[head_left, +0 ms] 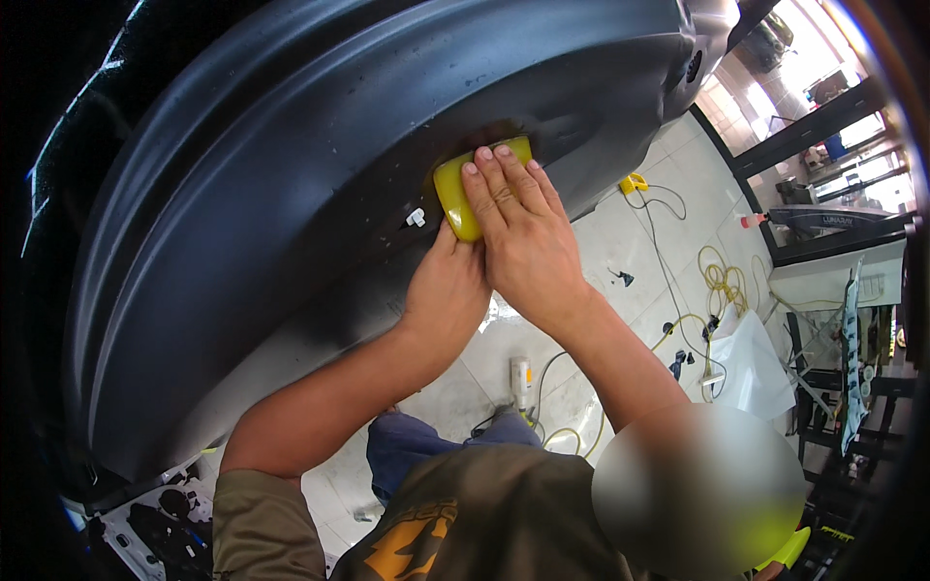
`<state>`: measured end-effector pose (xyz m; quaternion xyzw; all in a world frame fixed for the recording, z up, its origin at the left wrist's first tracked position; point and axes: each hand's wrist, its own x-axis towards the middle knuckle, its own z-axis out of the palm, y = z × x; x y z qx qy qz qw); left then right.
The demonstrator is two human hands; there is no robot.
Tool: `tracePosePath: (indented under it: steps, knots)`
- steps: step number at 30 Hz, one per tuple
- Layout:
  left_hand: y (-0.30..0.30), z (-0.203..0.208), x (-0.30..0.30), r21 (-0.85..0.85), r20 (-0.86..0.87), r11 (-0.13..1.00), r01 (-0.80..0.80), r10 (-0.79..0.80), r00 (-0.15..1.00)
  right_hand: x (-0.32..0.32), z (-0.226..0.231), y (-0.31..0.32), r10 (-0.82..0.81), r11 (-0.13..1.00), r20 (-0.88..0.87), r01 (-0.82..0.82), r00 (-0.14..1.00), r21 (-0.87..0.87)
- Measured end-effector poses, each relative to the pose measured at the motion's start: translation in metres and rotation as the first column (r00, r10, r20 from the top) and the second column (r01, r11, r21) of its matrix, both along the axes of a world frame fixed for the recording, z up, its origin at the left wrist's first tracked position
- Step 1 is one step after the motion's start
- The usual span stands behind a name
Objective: The person applies a matte vinyl wrap to a car's front fender. They smooth the wrap with a yellow squeegee, cut around a sensor with a utility knife, and use a heat gun to stretch and conform the material to the curved surface.
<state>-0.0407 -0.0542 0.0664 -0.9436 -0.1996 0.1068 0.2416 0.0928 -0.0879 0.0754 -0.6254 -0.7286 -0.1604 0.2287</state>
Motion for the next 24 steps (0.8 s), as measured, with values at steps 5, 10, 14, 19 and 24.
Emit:
tracePosePath:
  steps: [5,10,14,19,24]
  knots:
    - [-0.001,-0.001,-0.008,0.002,0.021,0.998,0.056,-0.056,0.998,-0.005,-0.002,-0.002,-0.025,1.000,-0.001,0.025,1.000,-0.007]
    - [-0.004,0.002,-0.017,0.017,-0.008,0.994,0.105,-0.105,0.994,-0.013,-0.001,-0.006,-0.051,0.999,-0.028,0.051,0.998,-0.008]
    - [-0.003,-0.001,-0.030,0.036,0.082,0.988,0.149,-0.151,0.985,-0.020,0.001,-0.009,-0.087,0.996,-0.053,0.086,0.995,-0.018]
    - [-0.002,0.000,-0.022,0.049,0.192,0.987,0.151,-0.158,0.969,0.001,0.012,-0.036,-0.071,0.997,-0.250,0.066,0.966,-0.029]
    - [0.025,0.042,0.005,0.050,0.203,0.993,0.108,-0.116,0.972,0.042,0.009,-0.119,-0.280,0.897,-0.926,0.414,0.253,-0.158]
